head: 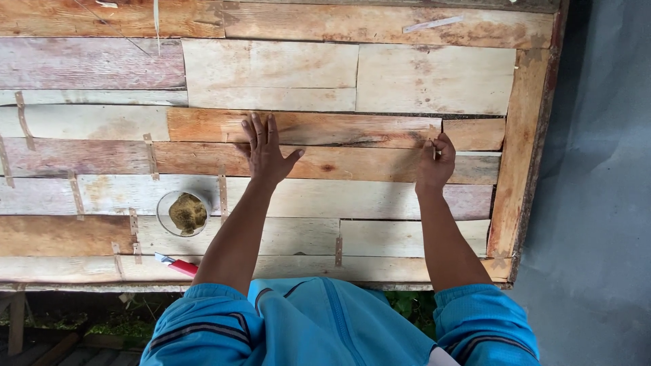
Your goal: Applying glue to thin wood veneer strips and placing them onto a wooden surface to create a panel.
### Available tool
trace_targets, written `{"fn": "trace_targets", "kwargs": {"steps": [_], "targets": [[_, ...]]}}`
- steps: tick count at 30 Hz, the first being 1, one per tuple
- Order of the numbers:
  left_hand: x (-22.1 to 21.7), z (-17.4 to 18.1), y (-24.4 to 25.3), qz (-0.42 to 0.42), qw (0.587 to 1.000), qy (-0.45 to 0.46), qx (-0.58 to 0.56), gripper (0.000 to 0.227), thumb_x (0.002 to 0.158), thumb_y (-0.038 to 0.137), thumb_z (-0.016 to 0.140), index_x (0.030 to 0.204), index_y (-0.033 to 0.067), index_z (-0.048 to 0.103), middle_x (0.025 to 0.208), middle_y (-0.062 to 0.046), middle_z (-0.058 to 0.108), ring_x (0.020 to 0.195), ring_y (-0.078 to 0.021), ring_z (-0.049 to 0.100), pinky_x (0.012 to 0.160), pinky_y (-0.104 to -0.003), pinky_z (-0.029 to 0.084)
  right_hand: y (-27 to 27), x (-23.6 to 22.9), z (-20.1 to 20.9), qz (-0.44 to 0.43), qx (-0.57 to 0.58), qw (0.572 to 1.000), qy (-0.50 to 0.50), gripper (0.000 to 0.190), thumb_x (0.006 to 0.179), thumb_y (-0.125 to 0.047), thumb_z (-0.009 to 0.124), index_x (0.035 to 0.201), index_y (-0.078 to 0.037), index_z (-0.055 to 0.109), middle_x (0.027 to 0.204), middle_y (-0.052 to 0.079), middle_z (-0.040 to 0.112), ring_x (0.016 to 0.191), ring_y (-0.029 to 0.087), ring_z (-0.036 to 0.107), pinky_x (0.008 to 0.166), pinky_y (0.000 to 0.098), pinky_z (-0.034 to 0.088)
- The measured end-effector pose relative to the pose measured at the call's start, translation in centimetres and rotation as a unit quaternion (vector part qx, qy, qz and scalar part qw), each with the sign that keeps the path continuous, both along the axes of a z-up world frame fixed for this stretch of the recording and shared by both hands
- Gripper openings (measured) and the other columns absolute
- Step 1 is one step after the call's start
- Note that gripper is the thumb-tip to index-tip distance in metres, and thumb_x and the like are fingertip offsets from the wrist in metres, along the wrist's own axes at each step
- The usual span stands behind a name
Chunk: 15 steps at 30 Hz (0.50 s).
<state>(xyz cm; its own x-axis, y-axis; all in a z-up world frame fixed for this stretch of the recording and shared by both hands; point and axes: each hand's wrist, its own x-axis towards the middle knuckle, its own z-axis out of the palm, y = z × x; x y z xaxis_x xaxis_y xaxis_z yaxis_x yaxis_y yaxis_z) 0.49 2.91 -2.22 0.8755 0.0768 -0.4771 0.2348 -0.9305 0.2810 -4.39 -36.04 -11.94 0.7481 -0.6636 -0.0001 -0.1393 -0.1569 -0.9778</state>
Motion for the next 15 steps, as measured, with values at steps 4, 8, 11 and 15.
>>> {"fn": "trace_targets", "kwargs": {"steps": [4, 8, 11, 15], "targets": [[0.1, 0.2, -0.2, -0.005, 1.000, 0.003, 0.008, 0.110, 0.090, 0.062, 0.069, 0.171, 0.0248, 0.004, 0.175, -0.012, -0.010, 0.160, -0.0376, -0.013, 0.118, -0.078, 0.005, 0.7, 0.4, 0.5, -0.007, -0.011, 1.000, -0.001, 0.010, 0.100, -0.003, 0.073, 0.105, -0.007, 0.065, 0.139, 0.010, 0.056, 0.124, 0.022, 0.061, 0.103, 0.0339, 0.049], [0.0, 0.4, -0.6, -0.025, 0.999, 0.005, 0.024, 0.104, 0.093, 0.060, 0.065, 0.170, 0.0257, 0.005, 0.176, -0.012, -0.007, 0.159, -0.0402, -0.012, 0.117, -0.079, 0.006, -0.2, 0.2, -0.8, -0.018, 0.005, 1.000, -0.007, 0.009, 0.102, -0.003, 0.071, 0.106, -0.007, 0.064, 0.140, 0.010, 0.056, 0.123, 0.019, 0.060, 0.103, 0.0329, 0.050], [0.0, 0.0, -0.4, -0.030, 0.999, 0.007, 0.025, 0.105, 0.091, 0.062, 0.066, 0.170, 0.0256, 0.007, 0.176, -0.012, -0.005, 0.159, -0.0415, -0.009, 0.116, -0.080, 0.009, -0.3, 0.3, -1.3, -0.029, 0.012, 1.000, -0.004, 0.010, 0.102, -0.004, 0.071, 0.107, -0.008, 0.064, 0.140, 0.009, 0.057, 0.120, 0.016, 0.059, 0.101, 0.0308, 0.049], [0.3, -1.0, 0.8, -0.031, 0.999, -0.008, -0.007, 0.104, 0.087, 0.063, 0.069, 0.169, 0.0250, 0.016, 0.176, -0.010, 0.004, 0.160, -0.0414, 0.001, 0.115, -0.081, 0.013, 0.0, 0.1, -1.7, -0.027, -0.059, 0.997, 0.031, 0.012, 0.103, -0.006, 0.073, 0.108, -0.011, 0.063, 0.145, 0.008, 0.052, 0.124, 0.018, 0.060, 0.099, 0.0308, 0.048]]}}
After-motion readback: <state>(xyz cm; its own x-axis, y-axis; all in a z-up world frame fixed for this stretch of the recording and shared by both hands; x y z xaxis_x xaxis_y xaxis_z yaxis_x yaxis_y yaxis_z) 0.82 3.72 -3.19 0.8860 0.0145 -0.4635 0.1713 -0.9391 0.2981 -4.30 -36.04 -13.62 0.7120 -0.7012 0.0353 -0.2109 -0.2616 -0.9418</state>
